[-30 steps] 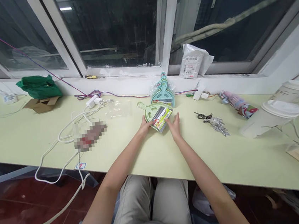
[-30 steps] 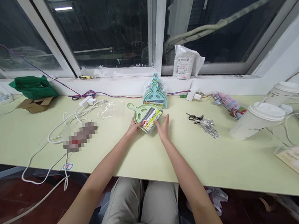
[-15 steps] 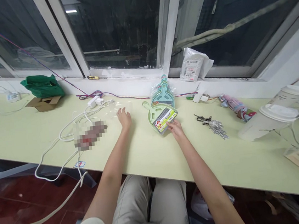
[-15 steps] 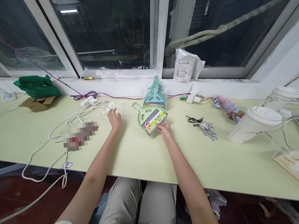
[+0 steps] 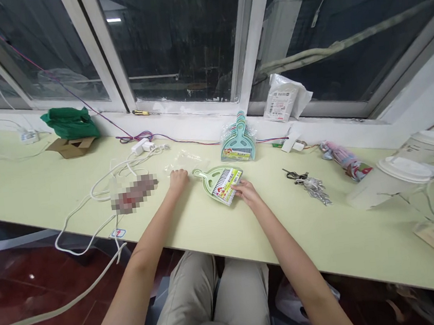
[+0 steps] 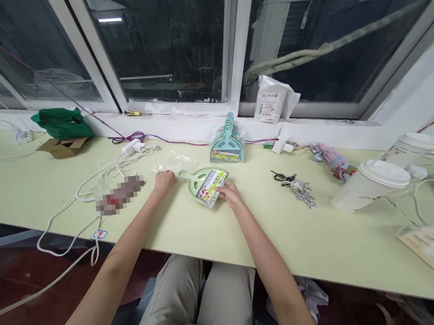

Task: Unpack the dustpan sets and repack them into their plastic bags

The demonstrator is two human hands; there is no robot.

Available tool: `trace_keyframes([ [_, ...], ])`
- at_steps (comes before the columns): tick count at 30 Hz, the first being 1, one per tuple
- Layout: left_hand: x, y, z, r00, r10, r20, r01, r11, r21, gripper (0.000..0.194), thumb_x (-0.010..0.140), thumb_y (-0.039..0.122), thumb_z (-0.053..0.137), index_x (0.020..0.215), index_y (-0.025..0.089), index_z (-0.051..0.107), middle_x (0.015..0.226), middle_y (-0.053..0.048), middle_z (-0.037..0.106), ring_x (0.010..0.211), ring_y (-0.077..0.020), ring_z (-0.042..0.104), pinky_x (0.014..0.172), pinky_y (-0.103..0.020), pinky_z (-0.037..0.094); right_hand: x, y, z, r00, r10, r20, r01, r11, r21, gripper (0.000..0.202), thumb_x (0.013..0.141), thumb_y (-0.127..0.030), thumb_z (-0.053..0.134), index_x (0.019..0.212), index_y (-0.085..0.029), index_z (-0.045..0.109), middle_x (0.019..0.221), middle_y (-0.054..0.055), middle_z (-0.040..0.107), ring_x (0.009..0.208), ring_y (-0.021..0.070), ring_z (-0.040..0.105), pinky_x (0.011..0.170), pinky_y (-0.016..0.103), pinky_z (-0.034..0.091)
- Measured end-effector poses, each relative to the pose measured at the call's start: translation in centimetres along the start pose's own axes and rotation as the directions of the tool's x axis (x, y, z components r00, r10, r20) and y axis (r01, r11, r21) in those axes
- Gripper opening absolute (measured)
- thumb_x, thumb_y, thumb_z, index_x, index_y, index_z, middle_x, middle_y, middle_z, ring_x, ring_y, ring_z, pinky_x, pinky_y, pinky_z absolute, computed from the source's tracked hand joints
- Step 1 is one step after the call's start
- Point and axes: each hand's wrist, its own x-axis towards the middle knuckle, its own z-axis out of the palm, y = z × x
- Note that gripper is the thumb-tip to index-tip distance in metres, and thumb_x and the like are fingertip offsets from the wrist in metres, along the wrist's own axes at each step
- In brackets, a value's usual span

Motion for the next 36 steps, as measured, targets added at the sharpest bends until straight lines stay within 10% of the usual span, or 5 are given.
trace_keyframes([
  [17, -3.1, 8.0, -2.4, 0.908, 0.123, -0.400, -0.388, 0.606, -0.695, 0.004, 0.082, 0.027, 0.062, 0.081, 0.029, 0.066, 0.129, -0.003, 0.059, 0.137, -0.0246, 0.036, 0.119, -0.053, 0.010, -0.1, 0.3, 0.5, 0.970, -0.195, -0.148, 0.217, 0.965, 0.149, 0.028, 0.059, -0.015, 0.080, 0.081, -0.019, 0.063, 0.082, 0.002, 0.073, 0.080, 0.0174, 0.070, 0.073, 0.030, 0.060],
  [21, -4.0, 9.7, -2.7, 0.875, -0.129, -0.466, -0.289, 0.633, -0.719, 0.044, 0.072, 0.040, 0.074, 0.113, 0.029, 0.062, 0.154, -0.005, 0.029, 0.147, -0.0302, 0.010, 0.117, -0.055, 0.013, -0.3, -0.1, 0.8, 0.960, -0.245, -0.135, 0.267, 0.945, 0.186, 0.033, 0.056, -0.023, 0.080, 0.084, -0.017, 0.063, 0.089, 0.003, 0.073, 0.083, 0.0162, 0.069, 0.072, 0.026, 0.058],
  [25, -2.8, 10.8, -1.7, 0.870, -0.438, -0.226, -0.174, 0.156, -0.972, 0.082, 0.076, 0.051, 0.069, 0.144, 0.031, 0.028, 0.155, -0.011, 0.024, 0.142, -0.0281, 0.028, 0.105, -0.044, 0.041, -0.6, -0.5, 0.9, 0.949, -0.292, -0.119, 0.310, 0.935, 0.175, 0.037, 0.056, -0.028, 0.080, 0.087, -0.017, 0.064, 0.092, 0.005, 0.073, 0.085, 0.0170, 0.069, 0.069, 0.025, 0.057],
  [29, -1.4, 11.8, -0.2, 0.992, -0.081, 0.096, 0.074, -0.247, -0.966, 0.068, 0.075, 0.047, 0.070, 0.134, 0.025, 0.044, 0.127, -0.011, 0.060, 0.108, -0.0235, 0.063, 0.088, -0.037, 0.053, -0.7, -0.9, 0.7, 0.943, -0.304, -0.134, 0.324, 0.930, 0.171, 0.037, 0.054, -0.029, 0.081, 0.085, -0.017, 0.064, 0.090, 0.005, 0.073, 0.084, 0.0172, 0.068, 0.065, 0.024, 0.055],
  [36, -1.9, 14.0, 0.3, 0.924, 0.336, 0.182, 0.254, -0.184, -0.950, 0.041, 0.069, 0.036, 0.078, 0.104, 0.017, 0.066, 0.106, -0.009, 0.071, 0.100, -0.0243, 0.066, 0.095, -0.040, 0.049, -0.5, -1.7, -0.2, 0.889, -0.374, -0.265, 0.408, 0.909, 0.085, 0.038, 0.055, -0.033, 0.080, 0.083, -0.017, 0.059, 0.087, 0.003, 0.072, 0.078, 0.0142, 0.066, 0.059, 0.020, 0.048],
])
